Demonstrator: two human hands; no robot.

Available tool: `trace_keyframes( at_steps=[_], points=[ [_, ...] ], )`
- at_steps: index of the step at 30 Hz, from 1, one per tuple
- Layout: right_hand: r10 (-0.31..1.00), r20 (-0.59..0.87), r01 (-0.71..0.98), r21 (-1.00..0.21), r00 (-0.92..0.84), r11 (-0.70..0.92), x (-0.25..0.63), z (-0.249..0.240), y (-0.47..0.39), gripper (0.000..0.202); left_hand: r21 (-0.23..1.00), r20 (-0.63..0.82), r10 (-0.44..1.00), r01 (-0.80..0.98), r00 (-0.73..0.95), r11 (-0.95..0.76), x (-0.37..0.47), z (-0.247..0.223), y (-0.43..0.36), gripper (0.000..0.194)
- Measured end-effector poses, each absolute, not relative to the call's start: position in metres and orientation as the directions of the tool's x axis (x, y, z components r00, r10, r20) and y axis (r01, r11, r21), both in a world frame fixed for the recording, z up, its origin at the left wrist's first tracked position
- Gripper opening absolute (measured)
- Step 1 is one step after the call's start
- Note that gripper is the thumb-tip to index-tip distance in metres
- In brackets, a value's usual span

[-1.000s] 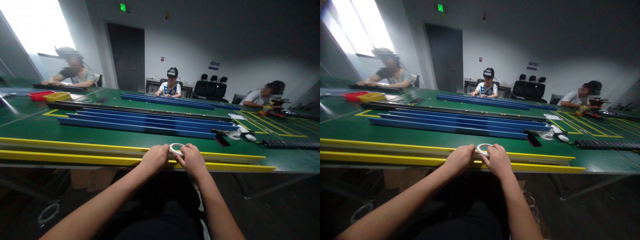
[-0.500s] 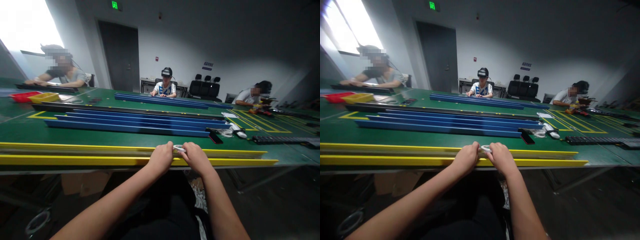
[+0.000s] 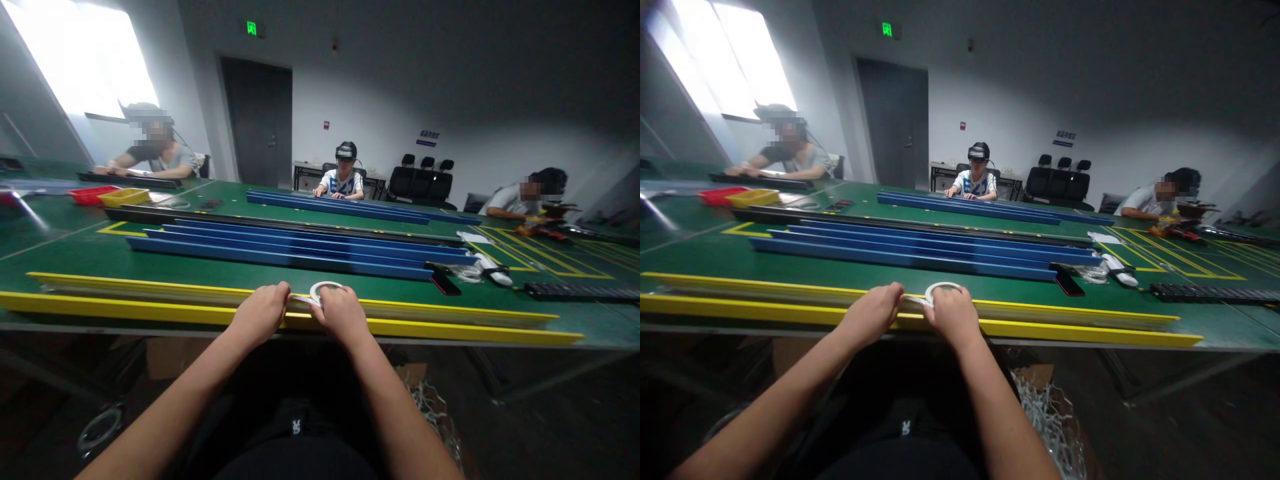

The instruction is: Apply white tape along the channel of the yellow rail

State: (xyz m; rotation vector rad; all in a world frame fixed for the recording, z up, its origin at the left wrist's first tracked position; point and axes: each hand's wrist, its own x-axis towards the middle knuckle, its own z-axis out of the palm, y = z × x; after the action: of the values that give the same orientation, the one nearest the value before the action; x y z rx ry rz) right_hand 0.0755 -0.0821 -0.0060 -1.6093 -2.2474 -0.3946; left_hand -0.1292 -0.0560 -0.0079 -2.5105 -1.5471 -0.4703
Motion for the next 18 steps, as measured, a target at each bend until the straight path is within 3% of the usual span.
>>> trace_keyframes(
  at_steps=[9, 18],
  points=[
    [0.843, 0.421, 0.937, 0.056, -0.335, 0.345, 0.138, -0.009, -0.091, 0.037, 0.052, 0.363, 0.815, 0.863, 0.452, -0.502, -0.073, -0.014, -0.062, 0.026],
    [0.844, 0.44, 0.945, 0.037, -0.307, 0.325, 0.244, -0.008, -0.106, 0.029, 0.153, 0.343, 0.778, 0.786, 0.526, -0.599, 0.032, -0.01, -0.074, 0.034]
  ],
)
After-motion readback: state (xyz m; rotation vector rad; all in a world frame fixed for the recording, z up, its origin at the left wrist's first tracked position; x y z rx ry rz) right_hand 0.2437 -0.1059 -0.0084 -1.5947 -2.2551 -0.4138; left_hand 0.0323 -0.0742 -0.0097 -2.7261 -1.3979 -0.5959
